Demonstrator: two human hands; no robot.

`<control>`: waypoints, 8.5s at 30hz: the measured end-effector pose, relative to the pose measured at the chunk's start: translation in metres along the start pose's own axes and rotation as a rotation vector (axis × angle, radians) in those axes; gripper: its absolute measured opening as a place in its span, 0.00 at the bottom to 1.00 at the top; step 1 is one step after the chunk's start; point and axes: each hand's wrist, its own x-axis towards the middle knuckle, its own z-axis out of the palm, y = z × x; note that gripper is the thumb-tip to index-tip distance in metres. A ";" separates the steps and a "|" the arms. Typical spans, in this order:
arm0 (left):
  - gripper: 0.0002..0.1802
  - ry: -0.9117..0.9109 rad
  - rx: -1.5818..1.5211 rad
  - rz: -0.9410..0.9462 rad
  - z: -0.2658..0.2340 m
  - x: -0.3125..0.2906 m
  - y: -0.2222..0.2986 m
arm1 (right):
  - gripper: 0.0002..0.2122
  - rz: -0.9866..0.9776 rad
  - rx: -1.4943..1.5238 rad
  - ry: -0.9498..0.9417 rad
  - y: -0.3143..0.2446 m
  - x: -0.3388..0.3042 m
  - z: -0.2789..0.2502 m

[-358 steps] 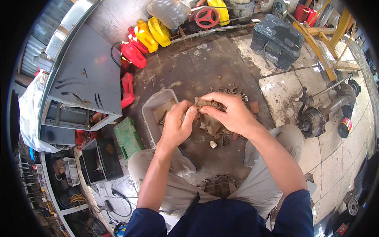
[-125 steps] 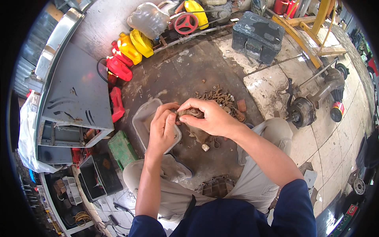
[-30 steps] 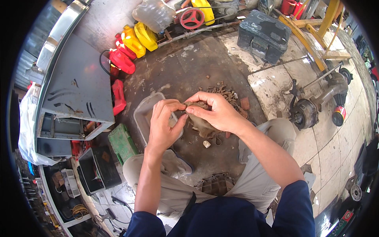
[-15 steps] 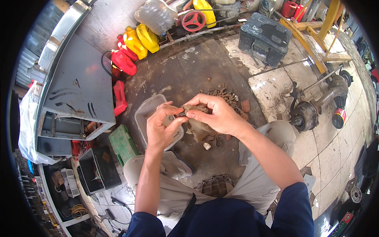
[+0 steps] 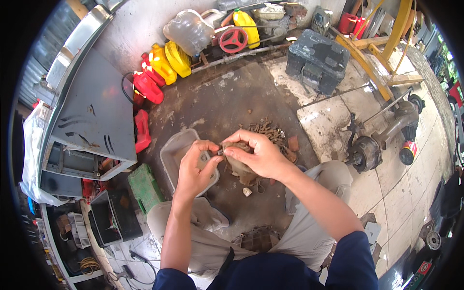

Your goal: The person sits on the floor and cleans a pile of rusty screws and bolts using a rag. They pick up individual pieces, wipe them, and place them back into the pile or a nearby container.

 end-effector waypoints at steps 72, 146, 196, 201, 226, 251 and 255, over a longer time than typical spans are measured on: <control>0.14 0.045 0.120 0.116 0.004 -0.003 0.005 | 0.11 0.039 0.036 -0.001 0.021 0.005 -0.009; 0.10 0.079 -0.044 -0.038 0.001 0.000 0.010 | 0.11 -0.097 -0.027 0.078 0.011 0.001 0.008; 0.12 -0.033 -0.178 -0.012 -0.029 0.002 0.011 | 0.12 -0.077 -0.077 0.028 0.004 0.001 -0.015; 0.11 0.003 -0.178 -0.018 -0.038 0.001 0.004 | 0.11 -0.179 -0.107 0.142 -0.002 0.002 -0.020; 0.28 0.362 -0.171 -1.125 0.018 -0.124 -0.242 | 0.11 -0.106 -0.143 0.444 0.009 0.014 -0.032; 0.26 -0.424 0.553 -0.533 0.210 -0.102 -0.257 | 0.14 -0.241 -0.305 0.775 0.003 0.032 -0.086; 0.25 -0.395 0.565 -0.343 0.228 -0.100 -0.254 | 0.12 -0.152 -0.363 0.724 0.007 0.029 -0.088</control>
